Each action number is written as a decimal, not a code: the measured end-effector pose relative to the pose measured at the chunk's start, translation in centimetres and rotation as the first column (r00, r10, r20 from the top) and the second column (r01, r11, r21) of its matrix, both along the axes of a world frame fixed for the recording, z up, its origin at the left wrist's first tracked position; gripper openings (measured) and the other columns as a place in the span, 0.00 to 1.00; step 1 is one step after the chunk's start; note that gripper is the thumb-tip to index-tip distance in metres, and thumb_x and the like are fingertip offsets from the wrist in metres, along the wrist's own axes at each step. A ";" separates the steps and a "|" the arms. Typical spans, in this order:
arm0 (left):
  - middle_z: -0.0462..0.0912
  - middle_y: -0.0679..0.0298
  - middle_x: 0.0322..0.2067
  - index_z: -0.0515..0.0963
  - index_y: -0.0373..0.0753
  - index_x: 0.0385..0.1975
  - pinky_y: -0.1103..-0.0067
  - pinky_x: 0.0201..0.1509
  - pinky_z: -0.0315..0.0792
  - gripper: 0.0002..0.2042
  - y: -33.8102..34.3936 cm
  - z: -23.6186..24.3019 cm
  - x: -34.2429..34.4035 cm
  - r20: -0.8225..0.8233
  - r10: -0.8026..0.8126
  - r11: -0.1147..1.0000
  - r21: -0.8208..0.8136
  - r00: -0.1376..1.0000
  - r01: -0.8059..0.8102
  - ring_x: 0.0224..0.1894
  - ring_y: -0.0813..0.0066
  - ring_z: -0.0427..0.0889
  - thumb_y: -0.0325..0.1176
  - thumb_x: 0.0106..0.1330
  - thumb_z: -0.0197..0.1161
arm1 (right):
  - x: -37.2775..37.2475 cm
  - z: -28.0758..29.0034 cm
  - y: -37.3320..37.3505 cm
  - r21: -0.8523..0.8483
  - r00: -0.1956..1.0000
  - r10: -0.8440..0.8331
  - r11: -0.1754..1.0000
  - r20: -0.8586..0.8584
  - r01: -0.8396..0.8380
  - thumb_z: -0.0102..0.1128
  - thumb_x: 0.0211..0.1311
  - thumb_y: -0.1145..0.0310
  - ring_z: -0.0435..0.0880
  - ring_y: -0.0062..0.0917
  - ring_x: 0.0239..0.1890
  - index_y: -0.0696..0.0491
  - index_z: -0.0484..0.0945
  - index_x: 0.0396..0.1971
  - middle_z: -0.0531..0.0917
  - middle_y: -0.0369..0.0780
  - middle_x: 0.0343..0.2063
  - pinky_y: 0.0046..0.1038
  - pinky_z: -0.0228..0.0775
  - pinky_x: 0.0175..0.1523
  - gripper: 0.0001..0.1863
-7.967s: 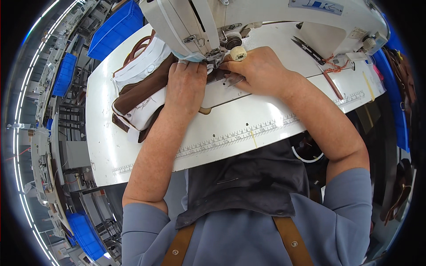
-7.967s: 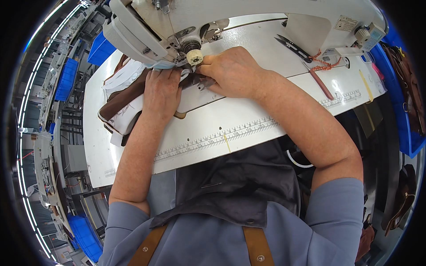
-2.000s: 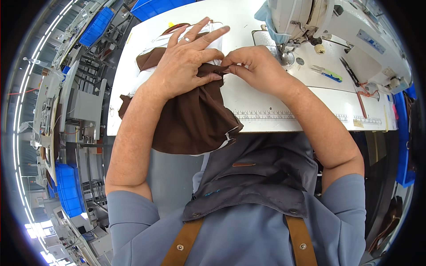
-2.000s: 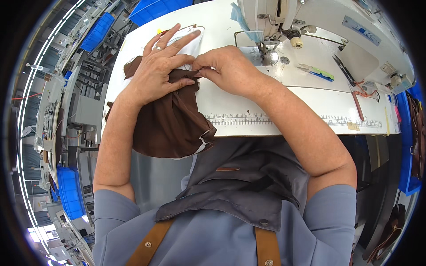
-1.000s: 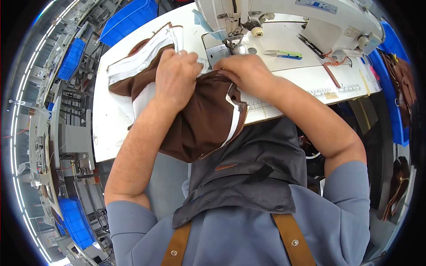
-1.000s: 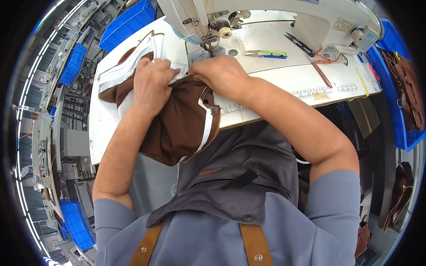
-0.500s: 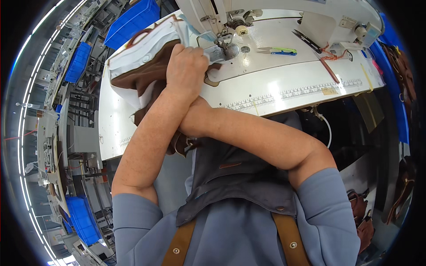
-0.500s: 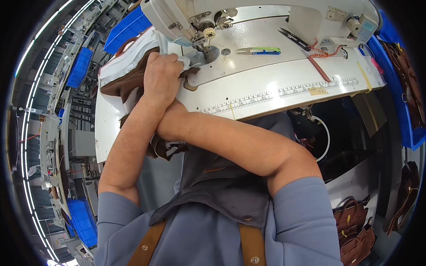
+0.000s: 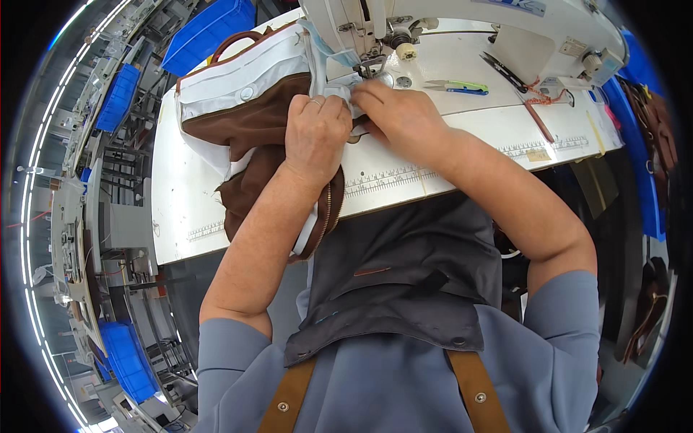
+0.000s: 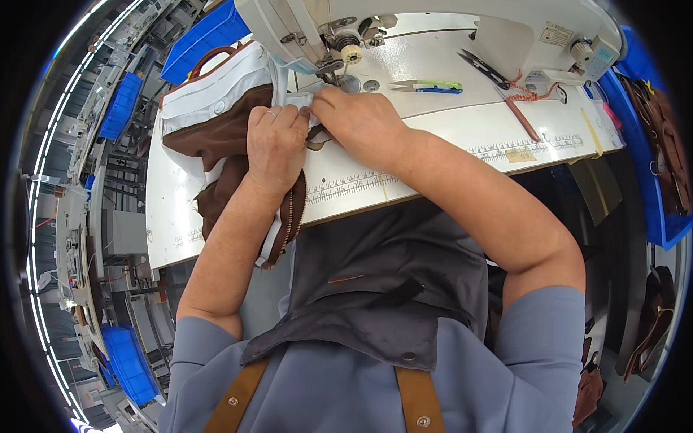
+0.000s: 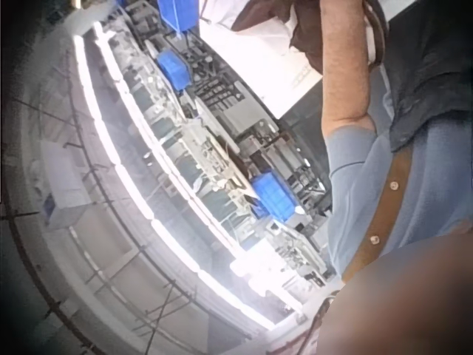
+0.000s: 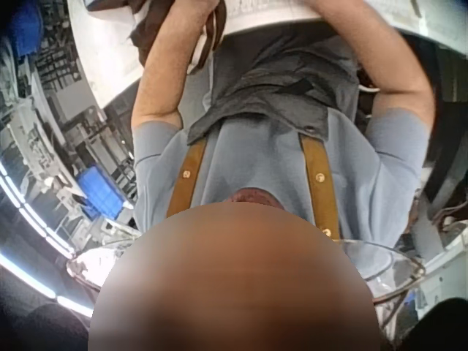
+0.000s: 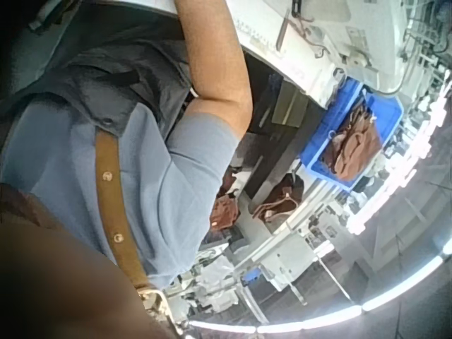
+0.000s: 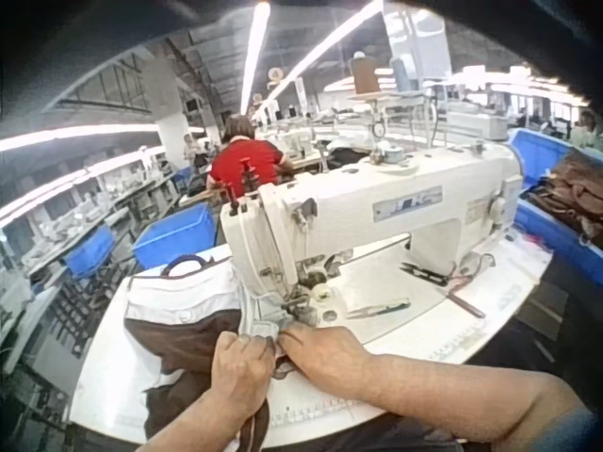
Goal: Sewing and assembling a brown leather bag using an industrial sewing machine.
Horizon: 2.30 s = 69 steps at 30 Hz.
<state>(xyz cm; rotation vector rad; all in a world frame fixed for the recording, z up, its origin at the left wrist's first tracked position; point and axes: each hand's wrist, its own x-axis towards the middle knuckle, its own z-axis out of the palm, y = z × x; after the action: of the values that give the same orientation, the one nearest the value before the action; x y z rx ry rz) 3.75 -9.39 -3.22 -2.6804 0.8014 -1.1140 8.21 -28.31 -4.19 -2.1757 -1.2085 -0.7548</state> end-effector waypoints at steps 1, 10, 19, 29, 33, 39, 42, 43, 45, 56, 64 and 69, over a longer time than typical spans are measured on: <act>0.75 0.66 0.26 0.84 0.36 0.33 0.72 0.41 0.66 0.07 -0.3 0.1 0.1 -0.005 0.020 1.000 0.010 1.000 -0.020 0.31 0.69 0.77 0.25 0.55 0.62 | 0.7 0.0 0.0 -0.127 0.997 0.035 0.992 0.076 -0.026 0.64 0.53 0.69 0.85 0.31 0.31 0.51 0.80 0.33 0.81 0.35 0.31 0.32 0.77 0.34 0.07; 0.75 0.63 0.33 0.80 0.38 0.27 0.72 0.49 0.68 0.04 -1.8 1.1 0.6 -0.227 0.106 0.950 0.312 0.968 -0.031 0.42 0.69 0.77 0.27 0.55 0.59 | 4.6 -0.1 -2.0 -0.414 0.896 0.261 0.905 0.360 -0.097 0.60 0.50 0.67 0.84 0.24 0.30 0.48 0.82 0.24 0.81 0.31 0.23 0.28 0.75 0.33 0.03; 0.75 0.61 0.35 0.80 0.36 0.31 0.71 0.52 0.68 0.06 -2.5 0.2 3.6 -0.223 0.177 0.951 0.289 0.959 -0.109 0.43 0.65 0.77 0.27 0.58 0.58 | 5.9 -0.3 -2.1 -0.418 0.918 0.110 0.906 0.382 0.066 0.61 0.49 0.68 0.85 0.23 0.31 0.49 0.83 0.22 0.83 0.32 0.22 0.27 0.72 0.34 0.04; 0.77 0.59 0.35 0.81 0.32 0.36 0.70 0.50 0.71 0.08 -1.6 0.0 4.6 -0.227 0.054 0.987 0.162 0.972 -0.017 0.40 0.64 0.79 0.25 0.60 0.58 | 5.7 -0.9 -2.1 -0.392 0.926 0.033 0.911 0.376 0.127 0.59 0.59 0.69 0.85 0.27 0.26 0.53 0.86 0.28 0.84 0.35 0.24 0.29 0.71 0.30 0.08; 0.78 0.60 0.33 0.81 0.32 0.38 0.70 0.49 0.72 0.10 -1.4 0.4 4.3 -0.211 0.012 0.982 0.186 0.977 0.028 0.39 0.64 0.79 0.26 0.59 0.58 | 5.4 -0.8 -2.4 -0.418 0.933 0.029 0.899 0.358 0.133 0.58 0.59 0.70 0.86 0.27 0.26 0.54 0.86 0.33 0.85 0.35 0.25 0.30 0.72 0.29 0.09; 0.78 0.61 0.31 0.82 0.32 0.38 0.71 0.49 0.72 0.10 -1.4 0.4 4.4 -0.221 0.036 0.981 0.193 0.975 0.007 0.38 0.66 0.80 0.26 0.58 0.59 | 5.3 -0.5 -2.6 -0.442 0.952 0.008 0.887 0.307 0.135 0.57 0.61 0.70 0.87 0.25 0.28 0.54 0.86 0.40 0.87 0.35 0.29 0.30 0.75 0.29 0.12; 0.78 0.61 0.31 0.82 0.32 0.36 0.71 0.48 0.72 0.09 -1.3 0.3 4.6 -0.207 0.013 0.982 0.189 0.978 0.027 0.37 0.66 0.80 0.26 0.58 0.59 | 5.2 -0.3 -2.6 -0.434 0.962 -0.027 0.889 0.273 0.148 0.55 0.62 0.69 0.87 0.25 0.29 0.53 0.85 0.43 0.87 0.35 0.33 0.31 0.76 0.30 0.13; 0.78 0.61 0.31 0.82 0.33 0.35 0.71 0.48 0.72 0.09 -1.3 0.3 4.6 -0.212 0.017 0.983 0.182 0.977 0.022 0.37 0.66 0.80 0.26 0.58 0.59 | 5.2 -0.3 -2.6 -0.445 0.967 -0.045 0.882 0.250 0.157 0.55 0.62 0.69 0.88 0.26 0.30 0.52 0.85 0.44 0.88 0.34 0.34 0.32 0.77 0.30 0.14; 0.78 0.61 0.31 0.82 0.33 0.34 0.71 0.48 0.72 0.08 -1.3 0.3 4.8 -0.213 0.017 0.984 0.175 0.977 0.021 0.37 0.66 0.80 0.26 0.57 0.59 | 5.2 -0.2 -2.6 -0.455 0.970 -0.069 0.874 0.232 0.171 0.54 0.62 0.69 0.88 0.26 0.31 0.52 0.85 0.45 0.88 0.33 0.35 0.32 0.77 0.30 0.15; 0.78 0.62 0.28 0.82 0.38 0.23 0.73 0.49 0.72 0.03 -1.3 0.1 5.5 -0.106 -0.028 0.990 0.133 0.994 0.042 0.36 0.67 0.81 0.25 0.52 0.61 | 7.6 0.5 -4.3 0.271 0.751 0.141 0.961 -0.645 0.053 0.56 0.64 0.59 0.80 0.24 0.26 0.53 0.85 0.42 0.86 0.38 0.32 0.29 0.74 0.36 0.16; 0.78 0.61 0.28 0.81 0.38 0.22 0.72 0.49 0.72 0.03 -1.2 0.2 5.5 -0.130 -0.040 0.989 0.133 0.991 0.058 0.36 0.66 0.81 0.25 0.52 0.61 | 7.5 1.0 -3.7 0.468 0.721 0.229 0.872 -0.654 0.147 0.46 0.79 0.51 0.73 0.17 0.24 0.61 0.82 0.43 0.86 0.35 0.31 0.22 0.71 0.34 0.26; 0.79 0.60 0.32 0.82 0.33 0.34 0.70 0.50 0.73 0.08 -1.3 0.7 4.7 -0.223 -0.025 0.990 0.129 0.975 0.055 0.38 0.62 0.80 0.26 0.58 0.59 | 7.5 1.0 -3.2 0.490 0.737 0.214 0.853 -0.641 0.178 0.48 0.78 0.50 0.74 0.16 0.23 0.59 0.83 0.42 0.86 0.35 0.31 0.22 0.72 0.34 0.25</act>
<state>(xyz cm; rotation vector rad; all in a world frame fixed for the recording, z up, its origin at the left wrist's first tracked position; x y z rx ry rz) 8.44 -10.66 -2.49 -2.7153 0.9330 -0.7473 15.76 -31.55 -3.19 -1.7087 -0.5405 -0.1743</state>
